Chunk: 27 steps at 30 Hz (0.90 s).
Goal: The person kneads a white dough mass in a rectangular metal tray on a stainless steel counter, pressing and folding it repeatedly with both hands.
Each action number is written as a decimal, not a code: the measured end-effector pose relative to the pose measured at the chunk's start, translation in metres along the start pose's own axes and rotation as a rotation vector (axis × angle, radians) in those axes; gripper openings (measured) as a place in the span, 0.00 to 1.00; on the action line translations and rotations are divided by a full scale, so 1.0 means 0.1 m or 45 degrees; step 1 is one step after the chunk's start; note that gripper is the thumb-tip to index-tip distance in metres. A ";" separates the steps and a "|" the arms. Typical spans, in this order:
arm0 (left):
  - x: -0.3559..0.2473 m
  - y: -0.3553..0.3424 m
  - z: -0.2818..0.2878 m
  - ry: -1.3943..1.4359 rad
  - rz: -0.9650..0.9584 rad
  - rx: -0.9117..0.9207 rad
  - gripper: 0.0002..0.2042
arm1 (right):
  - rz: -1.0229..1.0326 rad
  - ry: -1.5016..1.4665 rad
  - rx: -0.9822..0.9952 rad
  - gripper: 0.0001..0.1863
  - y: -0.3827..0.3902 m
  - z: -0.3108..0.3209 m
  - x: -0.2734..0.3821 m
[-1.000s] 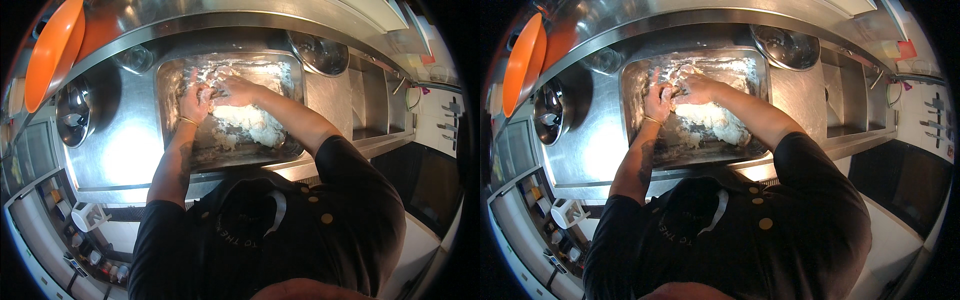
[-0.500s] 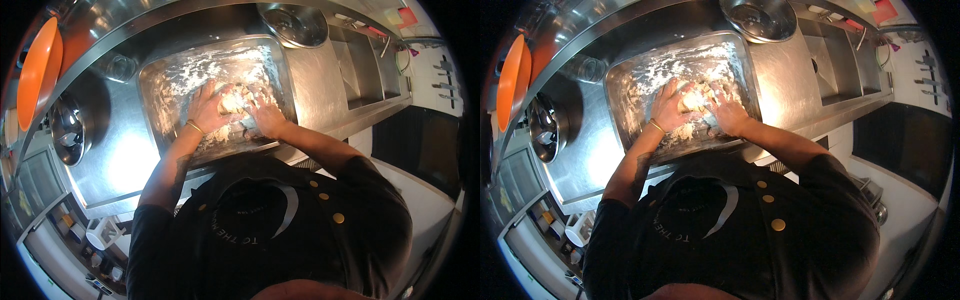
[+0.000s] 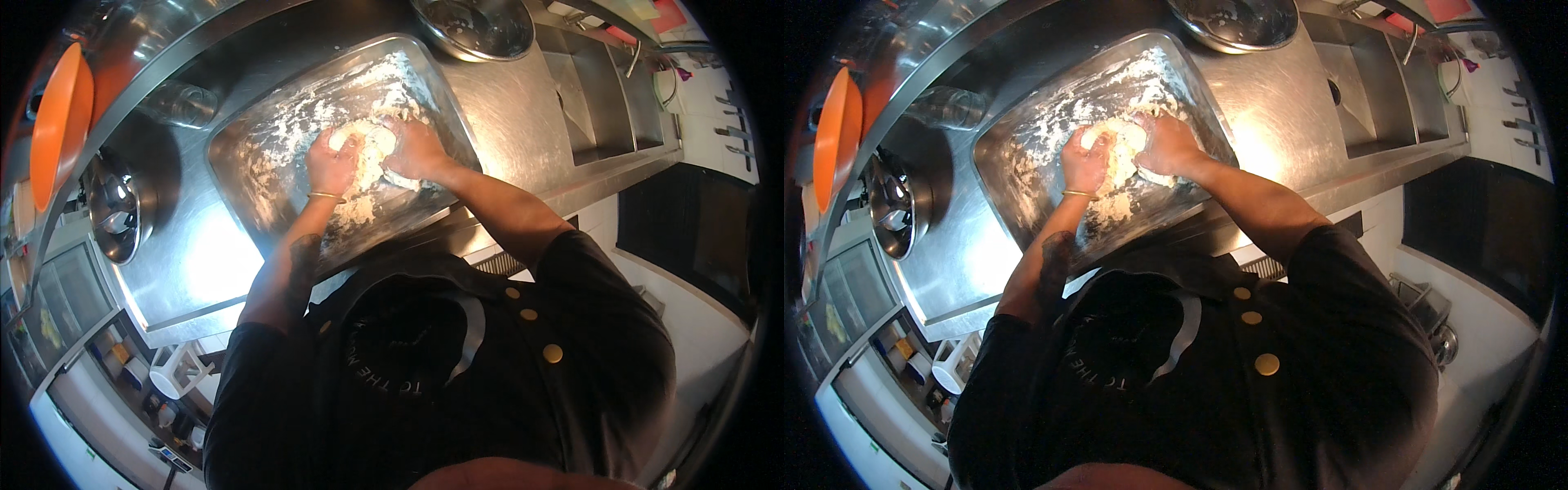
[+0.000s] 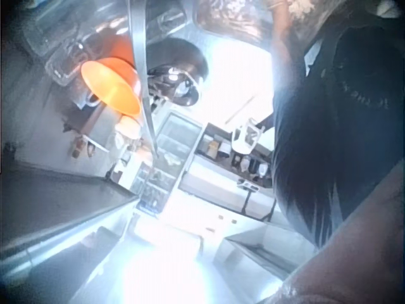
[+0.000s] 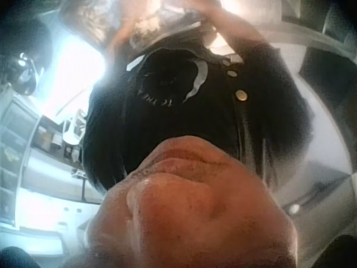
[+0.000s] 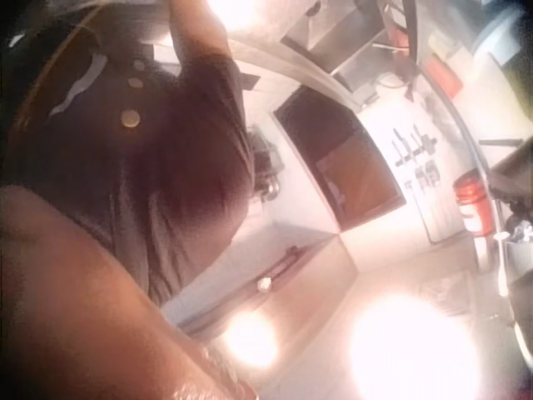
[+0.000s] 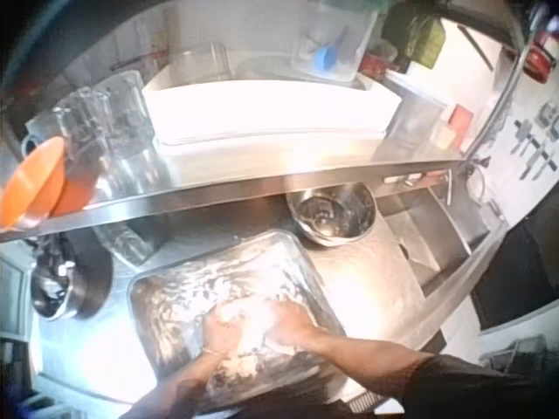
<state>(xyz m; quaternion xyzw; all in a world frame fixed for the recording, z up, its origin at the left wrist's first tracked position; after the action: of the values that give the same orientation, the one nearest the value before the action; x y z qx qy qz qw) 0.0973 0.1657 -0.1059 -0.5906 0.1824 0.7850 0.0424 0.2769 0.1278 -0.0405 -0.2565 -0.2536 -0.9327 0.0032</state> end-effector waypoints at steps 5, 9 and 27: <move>-0.14 0.19 -0.07 1.182 0.139 -0.175 0.16 | 0.070 -0.829 -0.370 0.33 -0.07 -0.12 -0.25; -0.10 0.16 -0.12 1.890 0.140 0.069 0.21 | 0.309 -1.608 -0.390 0.34 -0.05 -0.04 0.16; -0.99 0.76 0.18 0.238 -0.625 0.411 0.16 | 0.332 -0.049 0.020 0.63 0.68 0.49 0.52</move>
<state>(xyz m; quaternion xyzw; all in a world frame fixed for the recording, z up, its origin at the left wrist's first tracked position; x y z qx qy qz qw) 0.0888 0.1155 0.0093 -0.6722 0.1594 0.6545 0.3071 0.2640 0.0982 0.0527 -0.3051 -0.2254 -0.9173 0.1214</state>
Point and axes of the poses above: each hand's wrist, its own y-axis away from the middle knuckle, its own z-axis out of the back of the hand, x = y × z, the point moved 9 cm from there along -y, towards the middle knuckle, and after that the axes turned 11 degrees about x, right-handed, at the moved point
